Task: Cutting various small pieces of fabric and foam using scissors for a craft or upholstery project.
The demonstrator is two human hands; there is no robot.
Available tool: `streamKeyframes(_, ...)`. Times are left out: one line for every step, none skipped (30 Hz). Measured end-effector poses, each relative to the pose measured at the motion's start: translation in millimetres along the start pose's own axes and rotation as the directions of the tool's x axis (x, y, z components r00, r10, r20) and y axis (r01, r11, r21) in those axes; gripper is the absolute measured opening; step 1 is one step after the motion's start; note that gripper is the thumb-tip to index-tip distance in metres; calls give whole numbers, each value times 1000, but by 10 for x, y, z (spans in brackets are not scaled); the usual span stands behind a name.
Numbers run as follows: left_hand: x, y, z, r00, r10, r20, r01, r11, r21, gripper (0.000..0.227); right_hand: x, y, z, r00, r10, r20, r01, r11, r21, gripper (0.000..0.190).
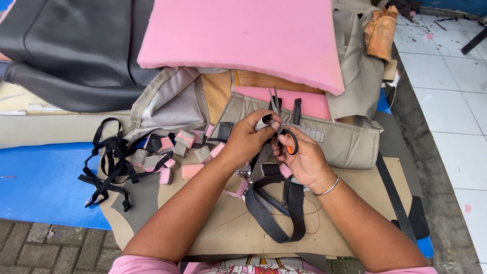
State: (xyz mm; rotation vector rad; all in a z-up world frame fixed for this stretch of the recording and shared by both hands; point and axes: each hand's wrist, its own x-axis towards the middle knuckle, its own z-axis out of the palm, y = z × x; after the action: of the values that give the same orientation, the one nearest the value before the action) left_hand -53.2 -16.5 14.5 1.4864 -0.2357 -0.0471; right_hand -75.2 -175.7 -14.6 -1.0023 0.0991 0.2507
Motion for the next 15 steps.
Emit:
streamKeyframes(66, 52, -40, 1000, 9, -6, -9, 1000, 2, 14, 1, -22, 23, 1000, -4, 9, 4, 1000, -3, 27)
streamKeyframes(129, 99, -74, 1000, -3, -17, 4, 999, 44, 12, -4, -42, 39, 1000, 0, -11, 0, 1000, -29, 26)
streamKeyframes(192, 145, -107, 999, -14, -30, 17, 996, 86, 10, -9, -62, 52, 1000, 3, -31, -4, 998, -55, 25)
streamKeyframes(260, 165, -94, 999, -9, -32, 12, 996, 86, 10, 17, -111, 46, 1000, 0, -27, -1, 998, -58, 25)
streamKeyframes(329, 185, -78, 998, -15, -63, 17, 1000, 24, 9, 42, -162, 36, 999, -8, -32, 5, 994, -109, 25)
streamKeyframes(409, 211, -57, 996, -21, -90, 18, 999, -37, 9, 70, -220, 26, 999, -21, -39, 14, 987, -160, 25)
streamKeyframes(498, 219, -91, 996, -14, -88, 11, 999, -37, 9, 72, -286, 74, 999, -28, -37, 21, 987, -161, 25)
streamKeyframes(571, 215, -116, 994, -81, -80, 68, 986, -153, 11, 54, -342, 112, 997, -72, -30, 65, 978, -199, 28)
streamKeyframes(647, 208, -141, 987, -146, -63, 124, 956, -266, 13, 40, -394, 148, 993, -116, -21, 108, 966, -236, 32)
streamKeyframes(661, 220, -142, 987, -147, -62, 125, 955, -268, 13, 26, -397, 141, 993, -115, -23, 107, 965, -238, 32)
streamKeyframes(675, 231, -146, 979, -199, -45, 169, 914, -369, 14, 14, -397, 137, 987, -157, -14, 147, 951, -273, 33)
streamKeyframes(688, 247, -172, 969, -246, -28, 206, 862, -464, 17, 19, -391, 147, 981, -196, 3, 188, 933, -307, 34)
streamKeyframes(713, 208, -201, 969, -246, -33, 203, 862, -464, 17, 44, -343, 127, 981, -193, 7, 186, 933, -308, 34)
streamKeyframes(728, 161, -226, 960, -277, -27, 231, 848, -477, 25, 58, -285, 102, 971, -239, 26, 235, 915, -328, 34)
streamKeyframes(743, 112, -250, 951, -308, -22, 259, 833, -488, 35, 71, -228, 75, 958, -285, 46, 283, 894, -348, 34)
